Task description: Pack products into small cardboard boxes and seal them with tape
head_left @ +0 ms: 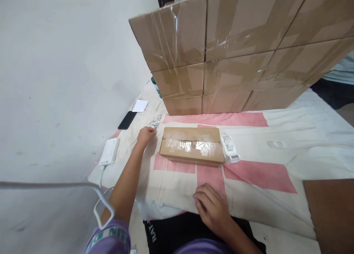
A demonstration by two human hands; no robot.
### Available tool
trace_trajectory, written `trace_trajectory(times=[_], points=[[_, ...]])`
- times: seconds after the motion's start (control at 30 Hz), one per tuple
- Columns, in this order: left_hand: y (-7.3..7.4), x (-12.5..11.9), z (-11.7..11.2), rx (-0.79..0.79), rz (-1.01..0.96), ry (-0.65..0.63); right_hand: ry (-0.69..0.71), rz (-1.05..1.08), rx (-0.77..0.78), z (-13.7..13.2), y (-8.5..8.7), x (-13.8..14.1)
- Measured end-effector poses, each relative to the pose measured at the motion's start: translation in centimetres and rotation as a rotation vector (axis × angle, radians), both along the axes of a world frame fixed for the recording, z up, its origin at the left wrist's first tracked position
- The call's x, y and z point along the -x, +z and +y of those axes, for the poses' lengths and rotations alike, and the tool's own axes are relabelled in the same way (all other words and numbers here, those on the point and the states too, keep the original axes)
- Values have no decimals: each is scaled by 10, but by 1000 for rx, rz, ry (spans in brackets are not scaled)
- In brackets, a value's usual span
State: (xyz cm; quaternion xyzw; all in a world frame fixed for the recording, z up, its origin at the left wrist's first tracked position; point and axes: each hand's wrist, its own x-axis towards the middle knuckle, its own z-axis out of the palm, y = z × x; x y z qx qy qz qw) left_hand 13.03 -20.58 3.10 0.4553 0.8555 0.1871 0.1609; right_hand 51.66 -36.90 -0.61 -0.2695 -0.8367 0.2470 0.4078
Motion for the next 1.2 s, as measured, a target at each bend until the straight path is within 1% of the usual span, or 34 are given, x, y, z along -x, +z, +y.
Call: trace_trajectory(times=[0.1, 0.23, 0.3, 0.33, 0.4, 0.47, 0.53, 0.57, 0.6, 0.63, 0.67, 0.7, 0.73, 0.77, 0.83, 0.9, 0.97, 1.03, 1.1, 1.2], points=[[0, -6, 0, 64, 121, 23, 17, -2, 25, 0, 0, 0], [1, -19, -6, 104, 268, 63, 17, 20, 59, 0, -2, -1], [7, -25, -11, 108, 338, 68, 15, 54, 104, 1, -1, -1], [13, -28, -14, 106, 371, 65, 21, 80, 138, 1, 0, -2], [30, -36, -22, 95, 427, 50, 47, 145, 227, 2, 4, -5], [54, -49, -33, 70, 467, 32, 36, 226, 316, 6, 10, -12], [80, -72, -46, -18, 483, 15, -39, 313, 369, 13, 19, -21], [91, -88, -52, -137, 468, -2, -91, 361, 379, 20, 24, -26], [100, -104, -57, -256, 418, -46, -139, 415, 384, 27, 31, -32], [107, -122, -62, -336, 340, -148, -173, 473, 401, 37, 38, -37], [110, -138, -65, -356, 274, -276, -185, 534, 437, 48, 45, -43], [111, -153, -66, -328, 245, -385, -177, 596, 497, 60, 52, -48], [109, -164, -66, -284, 238, -462, -146, 647, 580, 72, 57, -51], [107, -171, -65, -233, 244, -518, -102, 683, 667, 84, 62, -54], [100, -173, -60, -167, 265, -567, -16, 708, 787, 104, 66, -56], [96, -162, -54, -156, 261, -609, 21, 674, 795, 115, 64, -53], [95, -146, -49, -173, 255, -653, 3, 621, 743, 117, 57, -46], [95, -134, -47, -189, 246, -700, -36, 565, 713, 114, 48, -37], [95, -128, -47, -202, 243, -743, -59, 504, 712, 110, 41, -29], [94, -127, -48, -214, 252, -783, -61, 440, 727, 108, 35, -22]])
